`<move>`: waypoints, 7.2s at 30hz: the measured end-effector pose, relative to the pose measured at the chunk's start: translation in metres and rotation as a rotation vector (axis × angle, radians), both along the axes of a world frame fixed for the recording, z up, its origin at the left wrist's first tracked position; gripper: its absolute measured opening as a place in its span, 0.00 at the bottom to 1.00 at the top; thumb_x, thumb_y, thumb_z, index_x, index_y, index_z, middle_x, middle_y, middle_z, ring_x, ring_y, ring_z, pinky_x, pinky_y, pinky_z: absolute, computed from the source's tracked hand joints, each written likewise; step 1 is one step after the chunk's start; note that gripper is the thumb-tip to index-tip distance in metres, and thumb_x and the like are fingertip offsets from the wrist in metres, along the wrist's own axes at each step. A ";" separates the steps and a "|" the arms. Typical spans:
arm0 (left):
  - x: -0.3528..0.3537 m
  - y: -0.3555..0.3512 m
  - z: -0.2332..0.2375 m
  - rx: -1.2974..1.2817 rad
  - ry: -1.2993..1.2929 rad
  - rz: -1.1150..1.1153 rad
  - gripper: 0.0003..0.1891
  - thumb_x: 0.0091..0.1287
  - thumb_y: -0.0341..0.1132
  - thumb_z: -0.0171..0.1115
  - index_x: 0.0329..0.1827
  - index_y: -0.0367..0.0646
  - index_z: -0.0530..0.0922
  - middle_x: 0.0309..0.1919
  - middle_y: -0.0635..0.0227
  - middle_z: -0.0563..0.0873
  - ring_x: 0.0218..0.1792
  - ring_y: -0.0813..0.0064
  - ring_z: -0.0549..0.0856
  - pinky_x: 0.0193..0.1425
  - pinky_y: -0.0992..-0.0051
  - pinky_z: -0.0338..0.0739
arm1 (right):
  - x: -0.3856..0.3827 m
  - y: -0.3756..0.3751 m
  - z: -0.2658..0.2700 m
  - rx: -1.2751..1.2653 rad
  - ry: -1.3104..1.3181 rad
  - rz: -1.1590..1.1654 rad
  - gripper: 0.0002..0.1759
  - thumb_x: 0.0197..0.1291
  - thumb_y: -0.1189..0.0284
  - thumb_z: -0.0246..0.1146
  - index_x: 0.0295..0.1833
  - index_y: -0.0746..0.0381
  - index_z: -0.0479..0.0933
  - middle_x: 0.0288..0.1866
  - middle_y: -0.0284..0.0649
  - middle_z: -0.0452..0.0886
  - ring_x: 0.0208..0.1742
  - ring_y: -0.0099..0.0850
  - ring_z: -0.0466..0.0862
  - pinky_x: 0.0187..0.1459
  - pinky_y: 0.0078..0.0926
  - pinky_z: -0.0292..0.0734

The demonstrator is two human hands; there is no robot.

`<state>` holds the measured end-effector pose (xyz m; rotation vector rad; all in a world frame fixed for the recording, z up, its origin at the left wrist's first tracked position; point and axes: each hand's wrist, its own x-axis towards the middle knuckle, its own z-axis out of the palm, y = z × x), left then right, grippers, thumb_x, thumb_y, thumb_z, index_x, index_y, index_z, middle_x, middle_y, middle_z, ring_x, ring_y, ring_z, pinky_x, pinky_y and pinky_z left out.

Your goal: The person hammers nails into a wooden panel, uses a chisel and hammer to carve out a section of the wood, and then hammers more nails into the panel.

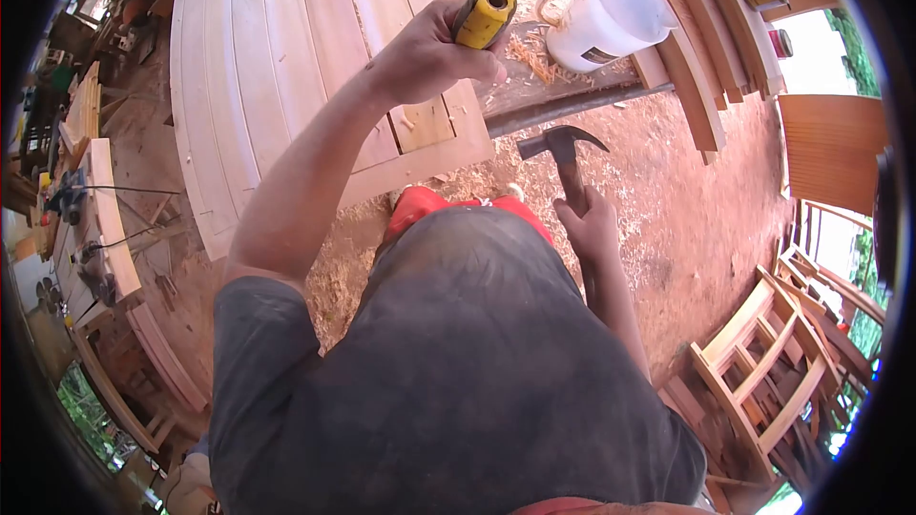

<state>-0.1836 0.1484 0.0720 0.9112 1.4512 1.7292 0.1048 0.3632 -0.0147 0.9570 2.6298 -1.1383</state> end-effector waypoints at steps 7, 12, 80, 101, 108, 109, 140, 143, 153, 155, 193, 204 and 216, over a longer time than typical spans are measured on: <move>0.002 0.001 0.003 -0.023 0.025 0.015 0.13 0.59 0.23 0.74 0.35 0.48 0.76 0.33 0.82 0.76 0.36 0.86 0.76 0.43 0.76 0.70 | 0.004 -0.001 0.002 -0.001 -0.012 0.006 0.24 0.60 0.57 0.72 0.45 0.70 0.81 0.34 0.58 0.84 0.36 0.53 0.84 0.41 0.49 0.76; 0.001 -0.002 -0.002 0.026 0.032 0.007 0.13 0.60 0.24 0.75 0.34 0.48 0.75 0.33 0.81 0.76 0.36 0.86 0.76 0.42 0.76 0.70 | 0.003 -0.006 0.011 -0.007 0.016 -0.004 0.23 0.60 0.58 0.72 0.45 0.70 0.81 0.33 0.57 0.84 0.35 0.52 0.84 0.40 0.48 0.76; -0.027 -0.016 -0.017 0.194 -0.059 0.153 0.18 0.61 0.26 0.81 0.30 0.49 0.74 0.27 0.82 0.76 0.30 0.87 0.74 0.38 0.77 0.69 | -0.033 -0.042 0.060 -0.425 0.281 0.025 0.12 0.76 0.68 0.68 0.48 0.64 0.74 0.27 0.32 0.75 0.23 0.21 0.77 0.25 0.22 0.72; -0.046 -0.007 -0.022 -0.055 0.086 0.253 0.17 0.60 0.43 0.84 0.41 0.45 0.86 0.34 0.73 0.88 0.37 0.78 0.87 0.44 0.73 0.83 | -0.033 -0.041 0.057 -0.376 0.219 0.046 0.15 0.73 0.71 0.64 0.58 0.71 0.77 0.31 0.32 0.77 0.27 0.20 0.77 0.27 0.24 0.72; -0.035 -0.025 -0.039 -0.137 0.227 0.371 0.25 0.67 0.52 0.80 0.47 0.41 0.79 0.32 0.68 0.85 0.39 0.71 0.85 0.49 0.66 0.79 | -0.043 -0.052 0.057 -0.387 0.203 0.187 0.12 0.77 0.68 0.67 0.44 0.63 0.73 0.23 0.32 0.72 0.20 0.22 0.72 0.24 0.23 0.68; -0.030 -0.035 -0.035 -0.151 0.263 0.401 0.25 0.67 0.52 0.80 0.49 0.41 0.79 0.33 0.67 0.86 0.41 0.69 0.85 0.50 0.66 0.79 | -0.047 -0.052 0.056 -0.387 0.217 0.207 0.12 0.76 0.68 0.67 0.44 0.63 0.73 0.23 0.32 0.72 0.20 0.21 0.72 0.24 0.23 0.68; -0.077 -0.053 -0.071 -0.401 0.071 0.016 0.15 0.80 0.48 0.68 0.58 0.47 0.87 0.48 0.77 0.92 0.42 0.86 0.85 0.46 0.79 0.81 | -0.018 -0.039 0.064 -0.299 0.141 -0.070 0.16 0.70 0.65 0.71 0.47 0.66 0.76 0.30 0.38 0.80 0.28 0.26 0.80 0.32 0.31 0.76; -0.075 -0.051 -0.070 -0.414 0.173 -0.004 0.12 0.81 0.45 0.67 0.56 0.47 0.87 0.47 0.78 0.91 0.41 0.86 0.84 0.43 0.77 0.79 | -0.018 -0.039 0.065 -0.303 0.106 -0.085 0.17 0.70 0.64 0.72 0.48 0.67 0.77 0.30 0.40 0.81 0.30 0.28 0.81 0.35 0.34 0.77; -0.064 -0.046 -0.072 -0.356 0.172 0.052 0.06 0.82 0.33 0.65 0.55 0.45 0.84 0.43 0.74 0.90 0.45 0.84 0.86 0.49 0.76 0.81 | -0.025 -0.040 0.065 -0.172 0.164 0.059 0.14 0.71 0.66 0.72 0.47 0.64 0.77 0.31 0.32 0.78 0.28 0.22 0.79 0.32 0.26 0.74; -0.070 -0.046 -0.077 -0.392 0.189 0.011 0.08 0.82 0.32 0.62 0.59 0.43 0.83 0.49 0.70 0.90 0.49 0.80 0.88 0.54 0.74 0.82 | -0.031 -0.042 0.076 -0.220 0.133 0.041 0.17 0.71 0.65 0.71 0.50 0.67 0.77 0.36 0.45 0.82 0.35 0.33 0.81 0.41 0.35 0.76; -0.056 -0.040 -0.067 -0.524 0.581 0.066 0.08 0.83 0.26 0.57 0.60 0.47 0.74 0.40 0.63 0.92 0.46 0.69 0.94 0.56 0.64 0.85 | -0.042 -0.072 0.042 0.332 0.213 0.591 0.30 0.69 0.71 0.71 0.75 0.53 0.75 0.41 0.46 0.89 0.33 0.51 0.89 0.32 0.50 0.83; -0.056 -0.041 -0.068 -0.523 0.551 0.058 0.05 0.84 0.32 0.59 0.57 0.48 0.74 0.41 0.62 0.92 0.47 0.69 0.93 0.57 0.63 0.83 | -0.040 -0.069 0.045 -0.019 0.338 0.422 0.33 0.72 0.72 0.67 0.81 0.57 0.70 0.49 0.55 0.88 0.45 0.57 0.90 0.47 0.50 0.84; -0.050 -0.041 -0.058 -0.592 0.482 0.103 0.25 0.83 0.39 0.62 0.80 0.48 0.73 0.45 0.58 0.95 0.44 0.66 0.94 0.54 0.65 0.87 | -0.079 -0.074 0.098 0.172 0.556 0.611 0.38 0.69 0.78 0.70 0.83 0.61 0.66 0.41 0.55 0.87 0.40 0.55 0.89 0.41 0.48 0.82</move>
